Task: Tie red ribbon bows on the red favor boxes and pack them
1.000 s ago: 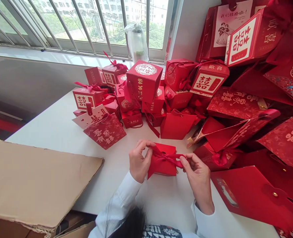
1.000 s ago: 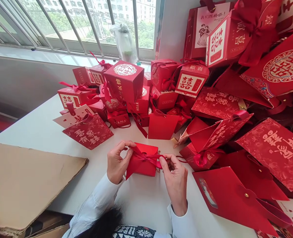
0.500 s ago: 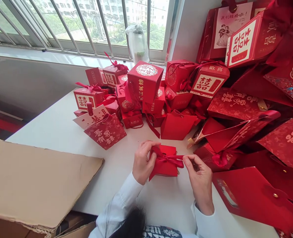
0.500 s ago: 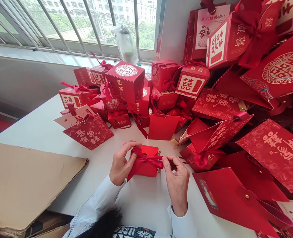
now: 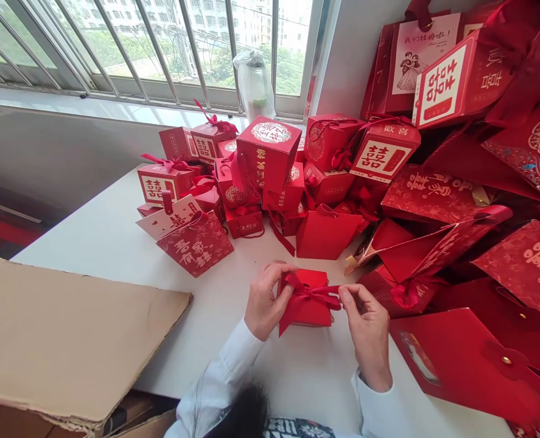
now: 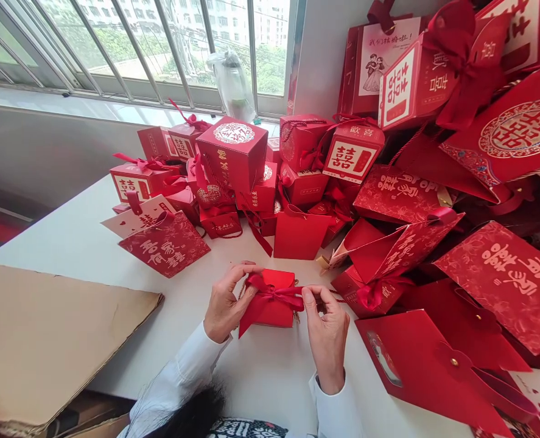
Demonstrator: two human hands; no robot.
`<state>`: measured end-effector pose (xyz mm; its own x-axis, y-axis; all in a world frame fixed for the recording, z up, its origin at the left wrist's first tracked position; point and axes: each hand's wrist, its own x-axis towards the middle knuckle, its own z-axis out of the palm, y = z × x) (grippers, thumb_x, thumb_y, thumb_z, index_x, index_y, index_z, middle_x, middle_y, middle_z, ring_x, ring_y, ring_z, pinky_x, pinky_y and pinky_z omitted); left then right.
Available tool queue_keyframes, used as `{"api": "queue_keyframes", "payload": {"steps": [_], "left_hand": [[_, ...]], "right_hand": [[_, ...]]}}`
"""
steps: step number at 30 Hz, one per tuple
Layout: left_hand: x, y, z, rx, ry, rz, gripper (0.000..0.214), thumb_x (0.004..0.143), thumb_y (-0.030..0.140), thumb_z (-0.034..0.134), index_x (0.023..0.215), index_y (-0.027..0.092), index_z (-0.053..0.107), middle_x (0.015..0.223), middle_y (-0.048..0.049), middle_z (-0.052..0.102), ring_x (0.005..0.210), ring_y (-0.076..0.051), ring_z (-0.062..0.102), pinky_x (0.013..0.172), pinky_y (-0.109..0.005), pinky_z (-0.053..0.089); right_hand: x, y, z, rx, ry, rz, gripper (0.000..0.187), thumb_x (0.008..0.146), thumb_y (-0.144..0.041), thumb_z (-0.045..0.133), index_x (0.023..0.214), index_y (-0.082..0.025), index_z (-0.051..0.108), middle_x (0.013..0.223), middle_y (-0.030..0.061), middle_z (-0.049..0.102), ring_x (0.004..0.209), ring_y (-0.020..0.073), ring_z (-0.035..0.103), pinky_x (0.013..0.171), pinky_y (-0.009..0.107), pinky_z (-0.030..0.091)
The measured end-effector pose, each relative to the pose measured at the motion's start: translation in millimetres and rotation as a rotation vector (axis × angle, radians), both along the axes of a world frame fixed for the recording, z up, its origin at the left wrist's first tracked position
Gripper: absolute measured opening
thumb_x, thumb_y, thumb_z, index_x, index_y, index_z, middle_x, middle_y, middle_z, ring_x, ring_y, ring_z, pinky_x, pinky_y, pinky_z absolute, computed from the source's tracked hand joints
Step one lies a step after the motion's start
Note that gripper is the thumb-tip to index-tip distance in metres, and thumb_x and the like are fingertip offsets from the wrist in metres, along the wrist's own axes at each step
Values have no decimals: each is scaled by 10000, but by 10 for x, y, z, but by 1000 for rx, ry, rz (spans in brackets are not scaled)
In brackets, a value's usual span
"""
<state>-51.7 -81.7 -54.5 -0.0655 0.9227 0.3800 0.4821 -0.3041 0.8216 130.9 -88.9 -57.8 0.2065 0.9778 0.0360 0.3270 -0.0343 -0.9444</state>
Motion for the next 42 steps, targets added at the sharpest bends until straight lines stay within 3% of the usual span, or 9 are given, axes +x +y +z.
{"api": "queue_keyframes", "payload": {"steps": [5, 14, 18, 23, 28, 35, 42], "left_hand": [[-7, 7, -37, 2, -16, -8, 249, 806, 79, 480, 969, 202, 623, 923, -33, 677, 980, -189, 601, 850, -331, 482], [0, -20, -41, -6, -17, -27, 241, 785, 75, 520, 956, 203, 632, 918, -47, 679, 986, -205, 591, 830, -339, 498], [-20, -35, 21, 49, 49, -148, 202, 805, 142, 582, 992, 204, 626, 950, -59, 682, 1063, -235, 560, 903, -385, 477], [-23, -30, 28, 61, 85, -327, 420, 820, 238, 624, 1225, 198, 520, 1148, -89, 647, 1256, -267, 446, 1037, -446, 403], [-25, -10, -44, -14, 46, -402, 552, 822, 287, 649, 1322, 215, 425, 1167, -92, 619, 1195, -252, 478, 1011, -412, 419], [-63, -5, -68, -61, 11, -432, 614, 801, 293, 678, 1343, 234, 397, 1184, -85, 597, 1198, -241, 460, 1015, -388, 408], [-71, -10, -55, -103, -3, -445, 581, 796, 310, 685, 1310, 221, 428, 1188, -92, 592, 1179, -256, 462, 997, -399, 404]], "right_hand": [[6, 27, -4, 3, -51, -77, 346, 835, -522, 551, 767, -189, 615, 648, -9, 538, 640, 149, 495, 594, 244, 373], [29, 60, 11, 146, -15, -207, 337, 835, -511, 557, 752, -187, 587, 635, -4, 542, 627, 157, 514, 617, 253, 396], [22, 55, 34, 176, -29, -210, 315, 859, -493, 538, 788, -190, 583, 658, 2, 574, 640, 156, 536, 641, 256, 410], [37, 93, 28, 178, -40, -178, 323, 850, -508, 542, 789, -193, 580, 670, 8, 586, 644, 158, 543, 638, 256, 415], [102, 159, 92, 219, -115, -215, 330, 851, -507, 541, 793, -187, 598, 665, 11, 591, 637, 160, 558, 619, 250, 410], [261, 269, 273, 415, -152, -425, 263, 853, -427, 567, 809, -170, 603, 688, 18, 586, 608, 147, 544, 605, 257, 426], [435, 324, 655, 827, -21, -678, 94, 813, -240, 582, 731, -216, 542, 619, -28, 482, 499, 131, 462, 529, 293, 400]]}}
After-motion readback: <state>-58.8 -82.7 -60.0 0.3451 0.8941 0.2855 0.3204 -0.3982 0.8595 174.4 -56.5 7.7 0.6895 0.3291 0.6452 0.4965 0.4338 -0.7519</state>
